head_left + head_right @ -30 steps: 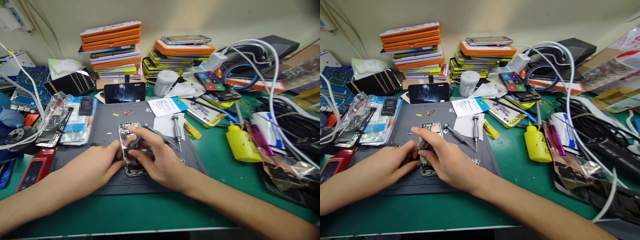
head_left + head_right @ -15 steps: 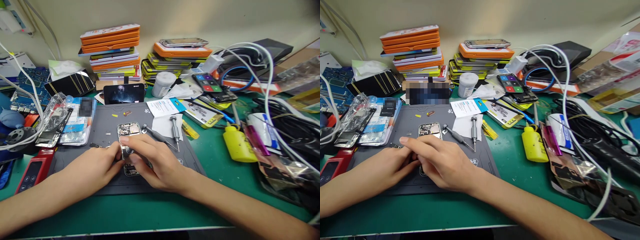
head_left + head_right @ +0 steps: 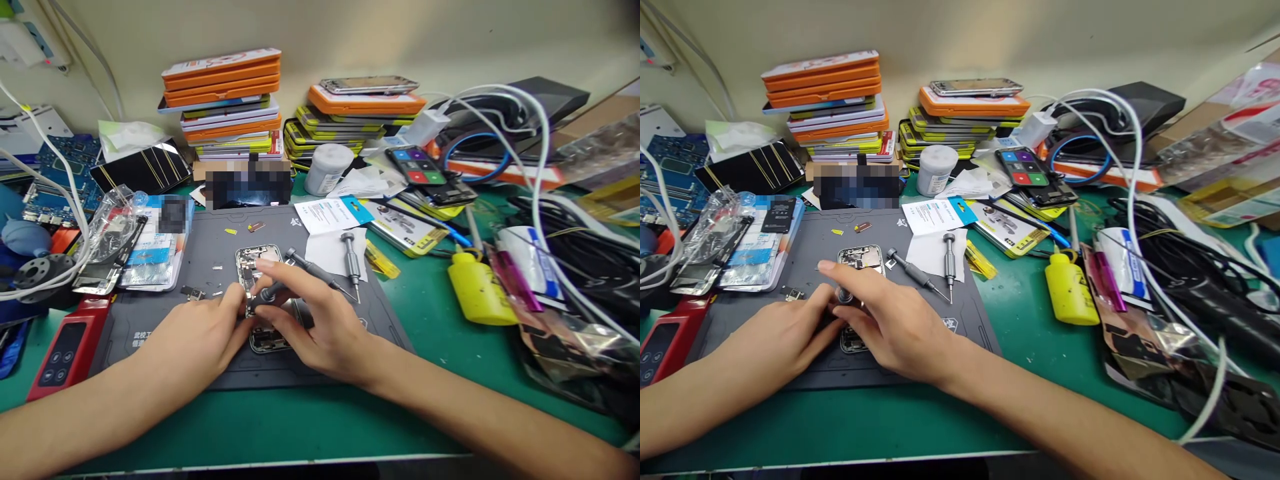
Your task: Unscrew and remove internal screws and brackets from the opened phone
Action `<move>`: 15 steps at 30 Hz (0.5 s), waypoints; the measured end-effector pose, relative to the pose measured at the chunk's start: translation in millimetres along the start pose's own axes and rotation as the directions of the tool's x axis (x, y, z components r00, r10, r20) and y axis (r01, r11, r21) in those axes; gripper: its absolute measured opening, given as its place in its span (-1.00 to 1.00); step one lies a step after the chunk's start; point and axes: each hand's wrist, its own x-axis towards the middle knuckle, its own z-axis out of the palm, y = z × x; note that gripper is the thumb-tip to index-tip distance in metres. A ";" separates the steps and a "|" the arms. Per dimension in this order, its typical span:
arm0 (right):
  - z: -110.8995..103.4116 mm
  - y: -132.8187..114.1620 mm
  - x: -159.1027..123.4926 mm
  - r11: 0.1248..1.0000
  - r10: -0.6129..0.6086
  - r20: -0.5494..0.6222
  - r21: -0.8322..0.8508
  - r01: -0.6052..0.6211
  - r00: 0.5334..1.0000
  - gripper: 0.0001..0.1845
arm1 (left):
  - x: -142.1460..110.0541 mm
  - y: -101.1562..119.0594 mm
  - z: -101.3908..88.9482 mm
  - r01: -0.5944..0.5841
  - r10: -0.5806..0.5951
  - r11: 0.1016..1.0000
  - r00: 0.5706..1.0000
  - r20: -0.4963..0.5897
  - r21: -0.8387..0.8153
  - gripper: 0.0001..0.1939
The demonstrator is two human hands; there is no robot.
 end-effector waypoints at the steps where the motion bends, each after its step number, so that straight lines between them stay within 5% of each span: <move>1: 0.3 -0.4 -0.8 1.000 0.019 -0.027 0.021 -0.018 0.999 -0.24 | -0.2 0.0 0.9 -0.004 0.004 1.000 1.000 0.001 -0.001 -0.75; 12: -0.5 -2.8 -4.6 0.969 0.181 -0.018 0.175 -0.175 0.983 -0.31 | -1.4 -2.6 8.2 -0.073 0.095 0.982 0.988 -0.120 0.176 -0.84; 15: -8.7 -6.1 -0.1 0.932 0.301 -0.106 0.243 -0.269 0.948 -0.37 | -4.9 -1.4 6.5 -0.128 0.158 0.983 0.955 -0.252 0.134 -0.81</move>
